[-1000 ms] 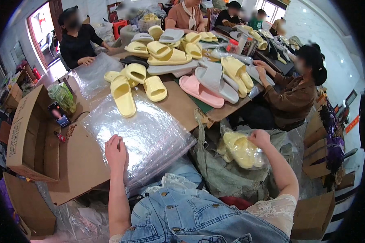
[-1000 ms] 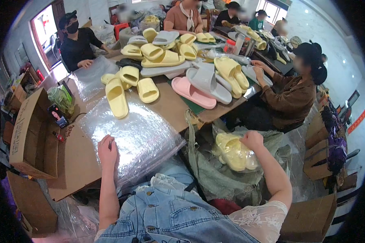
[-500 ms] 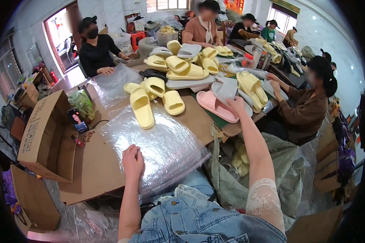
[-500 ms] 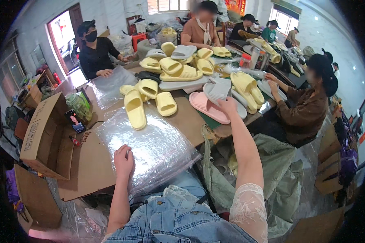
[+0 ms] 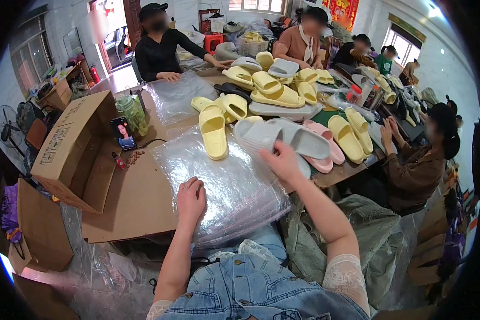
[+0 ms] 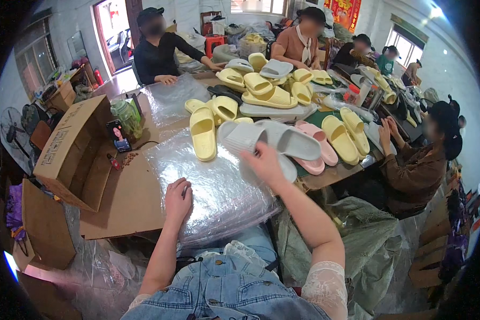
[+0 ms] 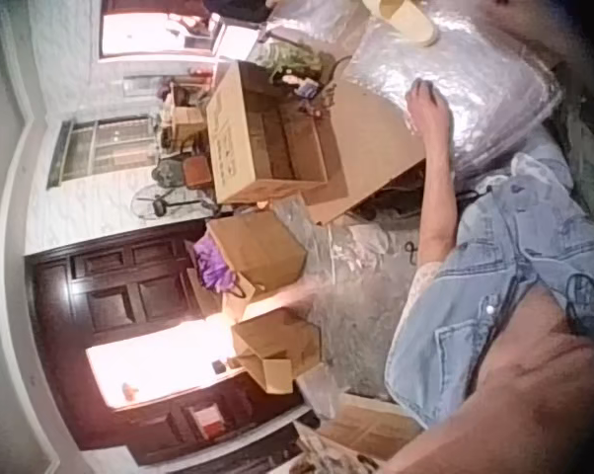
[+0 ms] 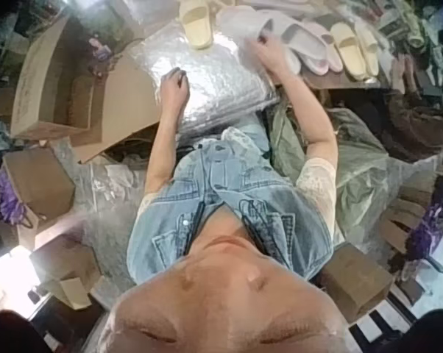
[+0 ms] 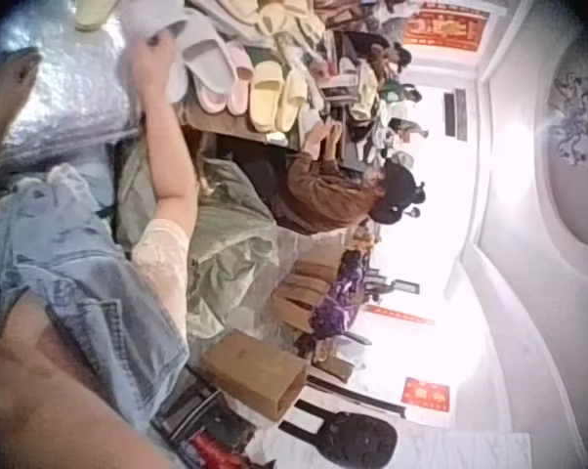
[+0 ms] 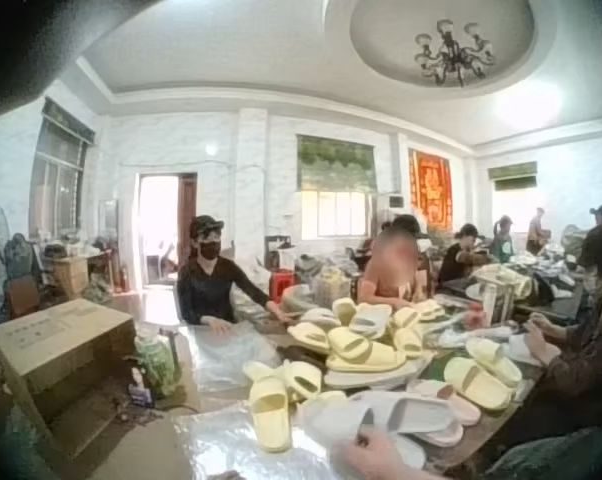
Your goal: The person wraps pairs of slippers in clear plastic bags at a workbench. They pick up pairs of yellow, white, and pink slippers, place them into plastic bags, and seal the bags. The wrapped slippers are then placed into a large green sack on the floor.
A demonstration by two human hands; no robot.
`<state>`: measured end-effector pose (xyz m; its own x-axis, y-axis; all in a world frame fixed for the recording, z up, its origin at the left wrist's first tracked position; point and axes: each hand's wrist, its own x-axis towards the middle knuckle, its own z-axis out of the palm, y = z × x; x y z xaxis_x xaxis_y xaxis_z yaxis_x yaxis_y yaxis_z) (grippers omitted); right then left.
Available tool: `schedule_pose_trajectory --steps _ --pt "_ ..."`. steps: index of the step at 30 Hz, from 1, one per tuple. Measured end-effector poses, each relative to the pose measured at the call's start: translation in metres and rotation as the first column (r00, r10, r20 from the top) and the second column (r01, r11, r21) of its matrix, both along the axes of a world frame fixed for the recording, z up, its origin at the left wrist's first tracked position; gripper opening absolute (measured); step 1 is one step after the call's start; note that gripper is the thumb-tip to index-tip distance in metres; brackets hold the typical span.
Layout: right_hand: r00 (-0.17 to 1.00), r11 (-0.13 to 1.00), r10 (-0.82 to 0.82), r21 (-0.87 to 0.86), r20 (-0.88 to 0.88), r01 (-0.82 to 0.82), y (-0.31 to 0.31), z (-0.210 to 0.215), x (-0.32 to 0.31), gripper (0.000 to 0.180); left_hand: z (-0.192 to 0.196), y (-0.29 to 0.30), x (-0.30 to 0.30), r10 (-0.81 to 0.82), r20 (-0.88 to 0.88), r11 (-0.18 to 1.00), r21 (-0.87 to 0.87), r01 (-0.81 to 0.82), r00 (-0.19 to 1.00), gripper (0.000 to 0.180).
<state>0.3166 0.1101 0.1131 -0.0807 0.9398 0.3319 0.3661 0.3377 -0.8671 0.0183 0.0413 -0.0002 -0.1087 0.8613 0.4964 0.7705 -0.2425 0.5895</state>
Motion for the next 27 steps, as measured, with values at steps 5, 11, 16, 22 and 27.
schedule_pose_trajectory --steps 5,11,16,22,27 --pt "0.975 0.962 0.219 -0.158 -0.036 -0.222 -0.028 -0.061 -0.051 0.033 -0.001 0.002 -0.002 0.005 -0.027 0.999 -0.033 -0.006 1.0 0.02" --pt "0.941 0.947 0.308 -0.141 0.142 -0.289 -0.028 -0.075 -0.052 0.031 -0.008 0.004 -0.003 -0.005 -0.038 1.0 0.016 0.005 0.999 0.022" --pt "0.962 0.986 -0.153 0.099 0.224 0.134 -0.01 -0.061 -0.011 0.034 -0.008 0.003 -0.002 0.0 -0.022 0.999 0.039 0.001 1.0 0.021" --pt "0.723 0.936 -0.352 0.216 0.595 0.278 0.024 -0.084 0.027 0.03 -0.006 0.003 0.0 -0.001 0.011 0.998 0.058 0.0 1.0 0.02" --pt "0.785 0.937 -0.298 0.325 0.543 0.132 0.032 -0.08 0.009 0.024 -0.009 0.003 0.0 0.017 0.002 0.997 0.072 -0.017 1.0 0.018"
